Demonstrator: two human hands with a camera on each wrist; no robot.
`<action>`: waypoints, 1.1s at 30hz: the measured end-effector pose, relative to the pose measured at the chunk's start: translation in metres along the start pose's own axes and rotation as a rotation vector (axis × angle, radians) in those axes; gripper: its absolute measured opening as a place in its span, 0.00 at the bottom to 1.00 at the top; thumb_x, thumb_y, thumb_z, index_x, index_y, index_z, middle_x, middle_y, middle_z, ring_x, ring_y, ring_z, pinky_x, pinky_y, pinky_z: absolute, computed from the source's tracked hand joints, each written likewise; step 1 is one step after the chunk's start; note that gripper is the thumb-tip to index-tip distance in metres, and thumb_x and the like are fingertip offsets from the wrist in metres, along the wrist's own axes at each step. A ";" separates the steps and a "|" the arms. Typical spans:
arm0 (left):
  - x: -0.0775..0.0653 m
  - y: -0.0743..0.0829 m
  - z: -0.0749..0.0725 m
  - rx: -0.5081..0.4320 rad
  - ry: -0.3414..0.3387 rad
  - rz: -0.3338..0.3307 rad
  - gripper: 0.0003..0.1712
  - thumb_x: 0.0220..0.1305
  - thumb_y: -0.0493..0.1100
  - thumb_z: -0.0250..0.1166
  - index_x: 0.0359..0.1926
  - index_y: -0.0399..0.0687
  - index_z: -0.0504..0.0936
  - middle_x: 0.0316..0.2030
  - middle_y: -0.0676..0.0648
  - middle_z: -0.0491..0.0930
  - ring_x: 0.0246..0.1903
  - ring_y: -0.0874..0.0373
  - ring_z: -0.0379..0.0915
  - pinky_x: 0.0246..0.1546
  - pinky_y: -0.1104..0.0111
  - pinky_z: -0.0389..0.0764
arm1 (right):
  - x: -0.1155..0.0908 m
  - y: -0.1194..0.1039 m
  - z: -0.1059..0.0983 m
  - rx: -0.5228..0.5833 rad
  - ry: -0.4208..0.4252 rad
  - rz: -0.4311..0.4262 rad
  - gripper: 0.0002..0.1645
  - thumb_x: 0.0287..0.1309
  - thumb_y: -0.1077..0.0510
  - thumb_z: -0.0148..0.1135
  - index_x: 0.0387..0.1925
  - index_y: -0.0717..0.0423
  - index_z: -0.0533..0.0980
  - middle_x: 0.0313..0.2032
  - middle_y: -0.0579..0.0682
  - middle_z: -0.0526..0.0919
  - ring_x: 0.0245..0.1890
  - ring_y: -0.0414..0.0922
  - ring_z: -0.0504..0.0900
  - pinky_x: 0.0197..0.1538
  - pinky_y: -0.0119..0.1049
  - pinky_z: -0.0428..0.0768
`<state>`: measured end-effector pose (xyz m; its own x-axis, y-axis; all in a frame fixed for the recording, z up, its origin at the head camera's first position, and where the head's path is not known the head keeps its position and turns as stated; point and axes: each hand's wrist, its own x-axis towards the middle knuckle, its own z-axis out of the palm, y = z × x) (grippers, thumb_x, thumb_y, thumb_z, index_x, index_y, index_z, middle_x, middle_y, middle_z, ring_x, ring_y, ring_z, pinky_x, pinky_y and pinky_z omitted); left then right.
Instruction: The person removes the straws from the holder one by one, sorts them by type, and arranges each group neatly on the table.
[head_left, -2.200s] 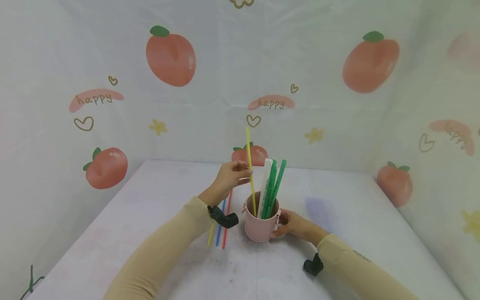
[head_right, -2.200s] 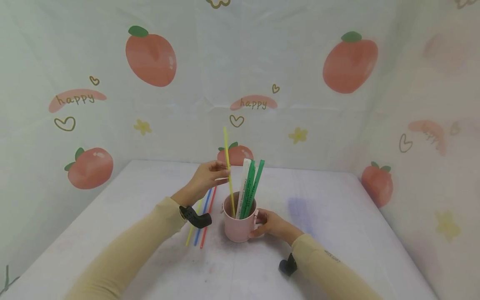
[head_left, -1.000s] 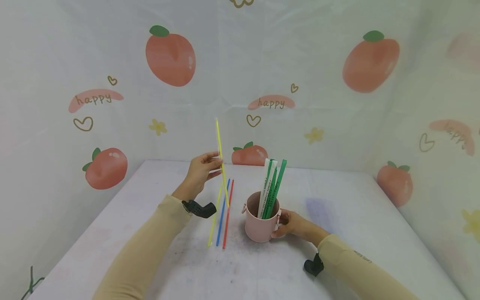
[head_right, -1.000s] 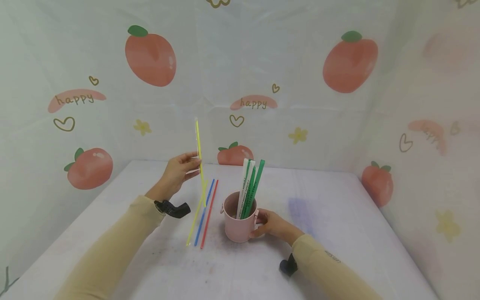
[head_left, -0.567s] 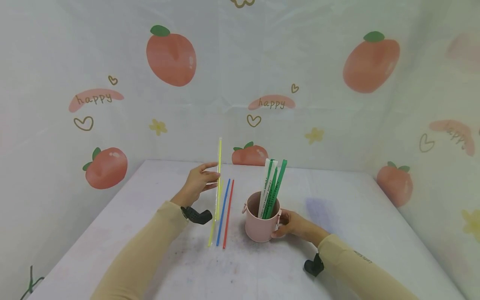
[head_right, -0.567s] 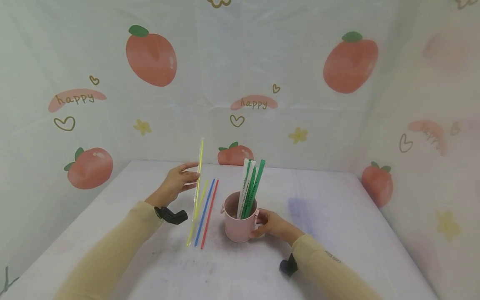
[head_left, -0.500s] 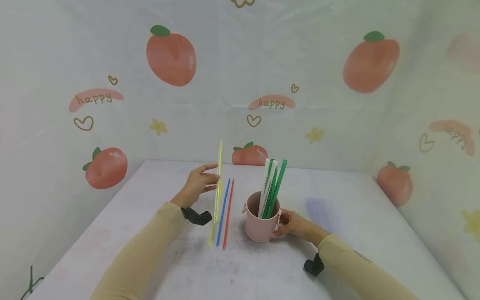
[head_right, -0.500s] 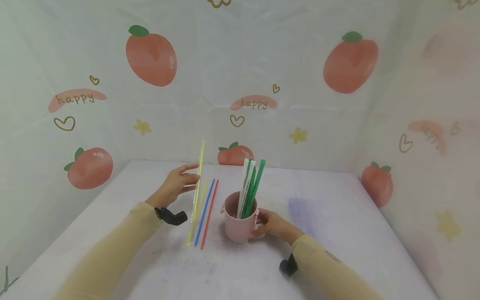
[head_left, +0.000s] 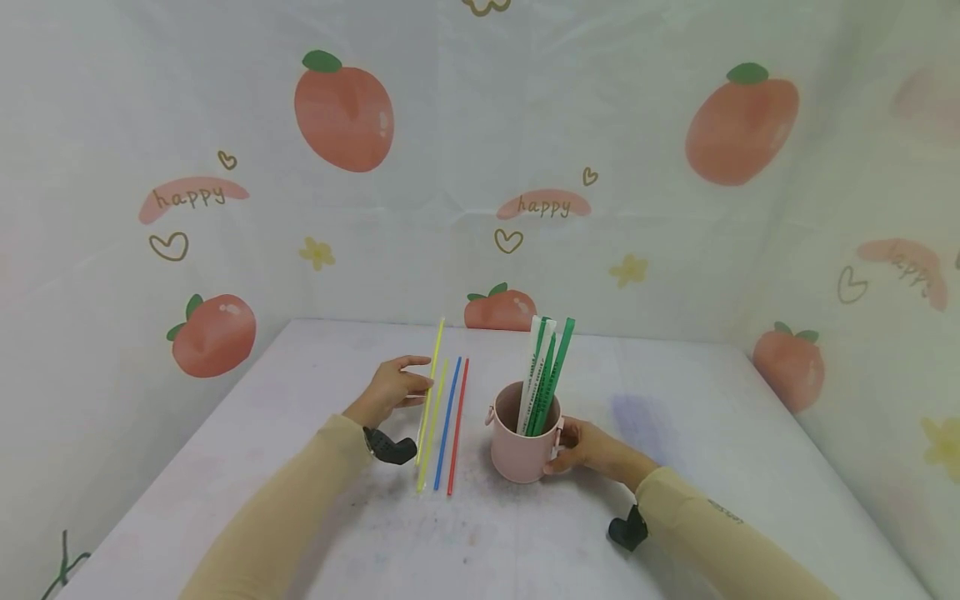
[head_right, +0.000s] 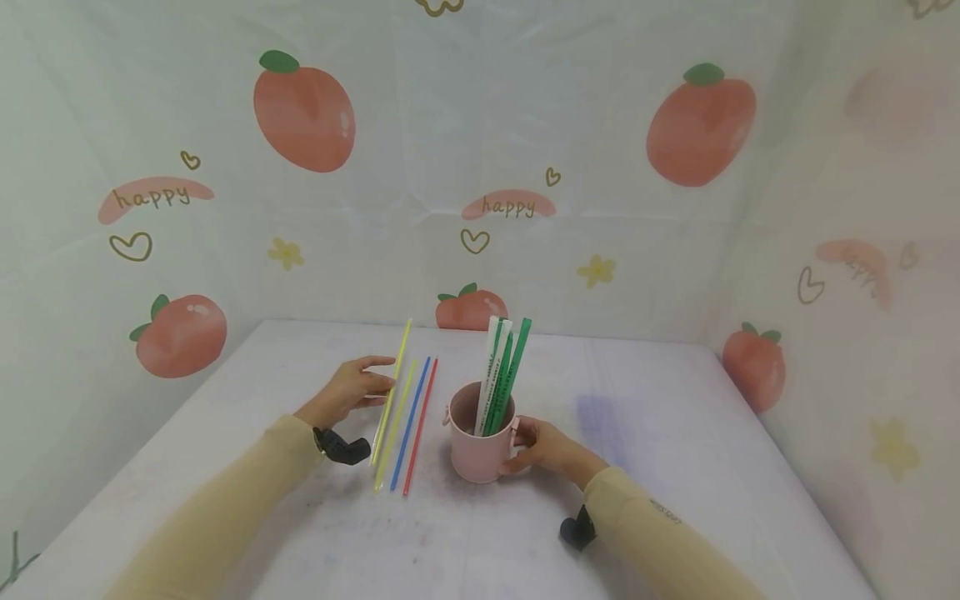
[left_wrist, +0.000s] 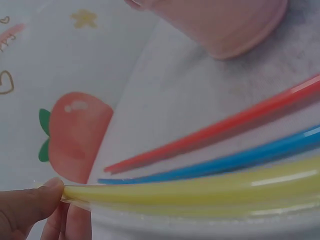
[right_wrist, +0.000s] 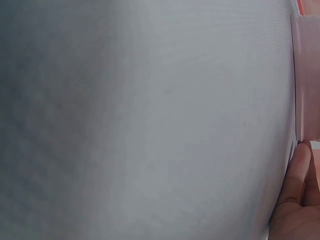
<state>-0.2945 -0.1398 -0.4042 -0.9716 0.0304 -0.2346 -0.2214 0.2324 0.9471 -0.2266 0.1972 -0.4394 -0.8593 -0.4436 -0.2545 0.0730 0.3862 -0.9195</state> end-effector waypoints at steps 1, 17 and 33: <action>0.001 -0.002 0.000 0.008 0.007 -0.010 0.29 0.62 0.33 0.65 0.64 0.46 0.72 0.45 0.40 0.82 0.35 0.58 0.80 0.38 0.67 0.85 | 0.000 0.000 0.000 -0.002 0.002 0.004 0.43 0.46 0.62 0.76 0.65 0.62 0.67 0.61 0.59 0.73 0.60 0.52 0.68 0.68 0.57 0.62; 0.006 -0.020 0.002 0.104 0.047 -0.101 0.28 0.60 0.33 0.67 0.62 0.45 0.75 0.34 0.45 0.81 0.26 0.61 0.76 0.23 0.73 0.80 | 0.001 0.001 0.000 -0.013 0.002 0.007 0.42 0.46 0.62 0.76 0.64 0.60 0.68 0.60 0.58 0.73 0.59 0.52 0.69 0.68 0.58 0.62; 0.005 -0.026 0.004 0.125 0.039 -0.141 0.28 0.58 0.31 0.67 0.61 0.43 0.74 0.32 0.46 0.79 0.21 0.63 0.73 0.21 0.74 0.79 | 0.001 0.002 -0.001 0.001 0.000 -0.003 0.43 0.46 0.62 0.76 0.64 0.62 0.68 0.59 0.58 0.74 0.57 0.50 0.69 0.65 0.52 0.65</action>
<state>-0.2935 -0.1418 -0.4310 -0.9347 -0.0481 -0.3522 -0.3460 0.3505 0.8703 -0.2281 0.1988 -0.4416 -0.8597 -0.4446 -0.2516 0.0710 0.3838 -0.9207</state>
